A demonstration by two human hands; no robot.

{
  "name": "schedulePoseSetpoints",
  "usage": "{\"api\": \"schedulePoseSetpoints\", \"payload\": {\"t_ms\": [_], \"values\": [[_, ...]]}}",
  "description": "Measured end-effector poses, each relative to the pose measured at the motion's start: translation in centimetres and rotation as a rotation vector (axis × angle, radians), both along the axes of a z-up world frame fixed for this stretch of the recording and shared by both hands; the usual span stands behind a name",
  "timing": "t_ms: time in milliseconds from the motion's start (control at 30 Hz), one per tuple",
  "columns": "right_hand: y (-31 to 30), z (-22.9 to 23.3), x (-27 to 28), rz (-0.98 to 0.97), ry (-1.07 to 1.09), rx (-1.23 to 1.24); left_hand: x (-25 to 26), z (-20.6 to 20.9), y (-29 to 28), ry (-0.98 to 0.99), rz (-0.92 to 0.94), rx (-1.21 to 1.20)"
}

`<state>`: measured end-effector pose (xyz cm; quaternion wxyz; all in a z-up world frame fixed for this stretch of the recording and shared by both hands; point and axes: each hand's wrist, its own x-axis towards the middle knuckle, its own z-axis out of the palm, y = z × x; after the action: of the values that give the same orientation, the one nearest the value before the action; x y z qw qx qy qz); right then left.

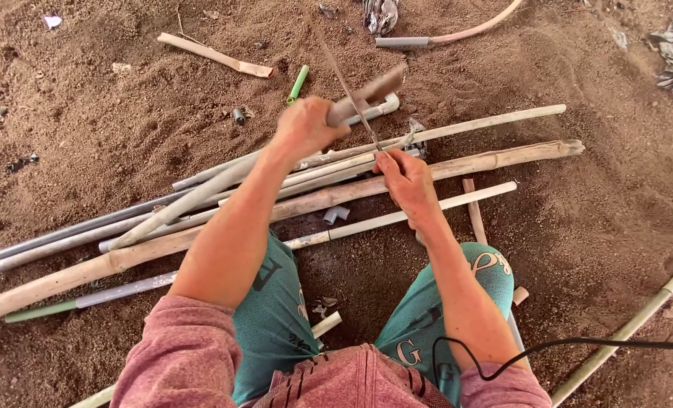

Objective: Sawing a bamboo pipe using a handheld hacksaw blade while sitting on the ground.

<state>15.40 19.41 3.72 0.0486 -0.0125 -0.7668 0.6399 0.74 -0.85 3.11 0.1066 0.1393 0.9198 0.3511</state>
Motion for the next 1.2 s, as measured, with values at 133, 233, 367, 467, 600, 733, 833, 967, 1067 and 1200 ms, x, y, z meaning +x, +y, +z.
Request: {"api": "schedulePoseSetpoints", "payload": {"t_ms": [133, 233, 367, 467, 600, 733, 833, 967, 1067, 1200], "values": [[0.7, 0.2, 0.7, 0.019, -0.024, 0.001, -0.8, 0.7, -0.9, 0.090, 0.058, 0.043], [-0.2, 0.2, 0.0, 0.020, -0.012, 0.003, 0.8, 0.1, 0.2, 0.078, 0.015, 0.025], [-0.5, 1.5, 0.5, 0.019, -0.017, 0.009, -0.5, -2.2, 0.2, 0.103, -0.020, -0.030], [0.5, 0.2, 1.2, 0.008, -0.031, -0.009, -2.3, -0.9, -1.9, 0.201, 0.061, 0.056], [0.2, -1.0, -0.4, 0.020, 0.000, -0.008, -0.3, -0.9, -0.6, 0.141, 0.009, 0.078], [-0.6, 1.1, 0.0, 0.004, 0.009, -0.015, -1.2, -1.8, 0.0, 0.121, 0.014, 0.033], [0.1, 0.8, 0.9, 0.025, -0.005, -0.026, -2.5, -1.6, -1.2, 0.147, 0.059, 0.044], [-0.1, 0.6, -0.2, 0.038, 0.002, -0.024, -1.6, -0.9, -0.4, 0.116, 0.068, 0.038], [-0.4, 0.1, -0.9, 0.033, 0.010, -0.012, -1.6, -2.5, 0.2, 0.109, 0.008, 0.005], [0.2, 0.8, 0.8, 0.051, 0.003, -0.021, -1.8, -0.7, -1.2, 0.168, 0.036, 0.001]]}}
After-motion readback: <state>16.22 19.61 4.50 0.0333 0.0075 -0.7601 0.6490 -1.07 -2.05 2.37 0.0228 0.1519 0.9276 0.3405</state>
